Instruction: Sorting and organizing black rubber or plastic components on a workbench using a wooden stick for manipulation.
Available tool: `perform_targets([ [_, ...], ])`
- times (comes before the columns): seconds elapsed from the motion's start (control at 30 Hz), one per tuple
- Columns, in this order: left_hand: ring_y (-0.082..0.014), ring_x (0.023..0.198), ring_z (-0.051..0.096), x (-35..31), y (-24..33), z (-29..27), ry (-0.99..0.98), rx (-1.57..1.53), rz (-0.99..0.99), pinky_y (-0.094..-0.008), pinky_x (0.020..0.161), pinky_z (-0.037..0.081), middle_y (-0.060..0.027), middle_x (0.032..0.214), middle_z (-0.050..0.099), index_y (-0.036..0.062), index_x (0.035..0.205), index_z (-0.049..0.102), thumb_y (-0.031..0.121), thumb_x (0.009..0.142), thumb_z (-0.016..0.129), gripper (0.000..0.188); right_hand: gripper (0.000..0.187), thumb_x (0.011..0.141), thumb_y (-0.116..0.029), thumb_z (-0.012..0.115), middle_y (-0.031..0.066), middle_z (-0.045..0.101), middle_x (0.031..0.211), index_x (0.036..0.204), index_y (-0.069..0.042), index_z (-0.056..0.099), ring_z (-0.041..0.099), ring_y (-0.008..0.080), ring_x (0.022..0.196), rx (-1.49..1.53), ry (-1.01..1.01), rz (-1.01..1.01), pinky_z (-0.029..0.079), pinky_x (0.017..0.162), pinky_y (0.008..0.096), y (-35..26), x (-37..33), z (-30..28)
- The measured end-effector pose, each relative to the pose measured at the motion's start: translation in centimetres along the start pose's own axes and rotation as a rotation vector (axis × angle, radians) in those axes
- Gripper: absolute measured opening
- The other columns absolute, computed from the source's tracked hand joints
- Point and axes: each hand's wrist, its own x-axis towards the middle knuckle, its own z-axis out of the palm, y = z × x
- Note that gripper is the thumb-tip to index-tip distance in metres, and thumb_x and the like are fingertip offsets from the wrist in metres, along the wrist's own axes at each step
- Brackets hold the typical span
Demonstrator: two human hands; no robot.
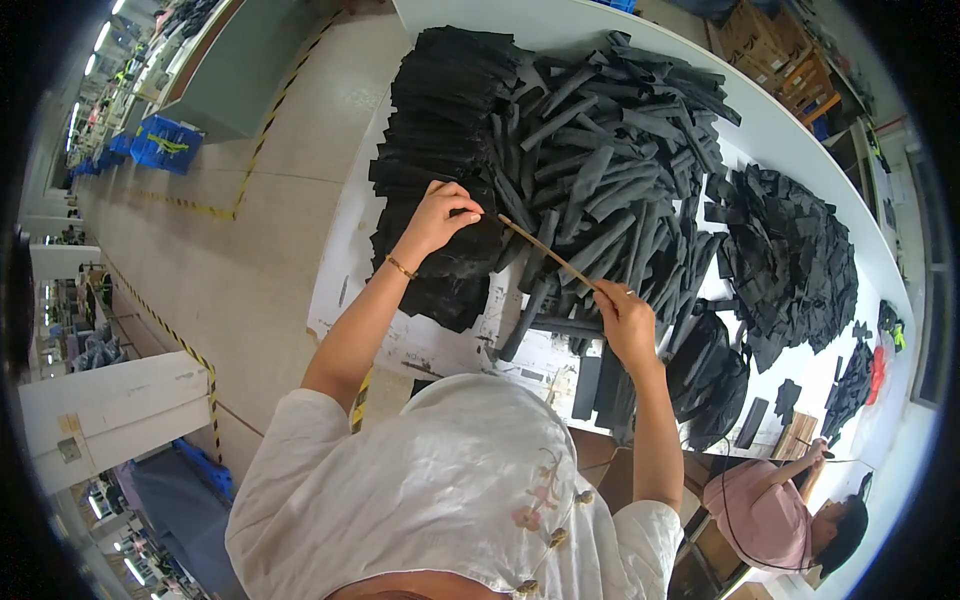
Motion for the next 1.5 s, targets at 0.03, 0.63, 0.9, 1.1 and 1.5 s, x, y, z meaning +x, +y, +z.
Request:
perform_targets([
  [0.03,-0.0237,0.098,0.047,-0.1,0.1,-0.1,0.002,0.0,0.004,-0.0339,0.091,0.04,-0.0025,0.091,0.058,0.0116,0.086,0.072,0.018,0.077,0.07,0.011,0.016,0.086,-0.011,0.06,0.0126,0.064,0.083,0.1,-0.005,0.066,0.062,0.0292,0.069,0.01,-0.022,0.05,0.048,0.061,0.0338,-0.2,-0.2,-0.5],
  [0.63,-0.0234,0.098,0.047,-1.9,1.0,-1.3,-0.05,0.002,0.055,-0.0335,0.091,0.039,-0.0021,0.092,0.058,0.0121,0.086,0.072,0.019,0.075,0.073,0.014,0.015,0.084,-0.009,0.062,0.014,0.066,0.087,0.097,-0.002,0.066,0.064,0.032,0.075,-0.009,-0.01,-0.029,0.05,0.066,0.0345,-0.6,-2.3,-1.6],
  [0.9,-0.023,0.099,0.047,-2.3,2.2,-1.0,-0.077,-0.021,0.153,-0.0334,0.092,0.039,-0.0017,0.092,0.058,0.0133,0.084,0.073,0.018,0.073,0.073,0.012,0.016,0.084,-0.01,0.062,0.0138,0.066,0.088,0.097,-0.002,0.066,0.064,0.0325,0.076,-0.058,-0.065,-0.035,0.05,0.066,0.0355,-0.6,-2.4,-0.6],
  [1.1,-0.0248,0.112,0.047,-4.3,9.3,2.8,0.058,0.033,0.4,-0.04,0.096,0.035,-0.0009,0.109,0.057,0.0187,0.077,0.072,0.021,0.066,0.075,0.012,0.027,0.085,-0.006,0.059,0.0206,0.065,0.086,0.111,-0.001,0.06,0.064,0.0311,0.074,0.288,-0.08,-0.069,0.049,0.066,0.0337,-1.2,-1.2,7.1],
  [1.5,-0.0227,0.073,0.063,-8.9,6.5,8.1,0.517,-1.909,-0.683,-0.0368,0.076,0.053,-0.0088,0.075,0.063,0.0034,0.1,0.063,0.027,0.086,0.068,0.028,0.018,0.087,-0.003,0.056,0.0224,0.061,0.078,0.104,0.003,0.055,0.059,0.0352,0.062,0.395,0.108,-0.011,0.046,0.058,0.0391,-7.1,-2.7,15.0],
])
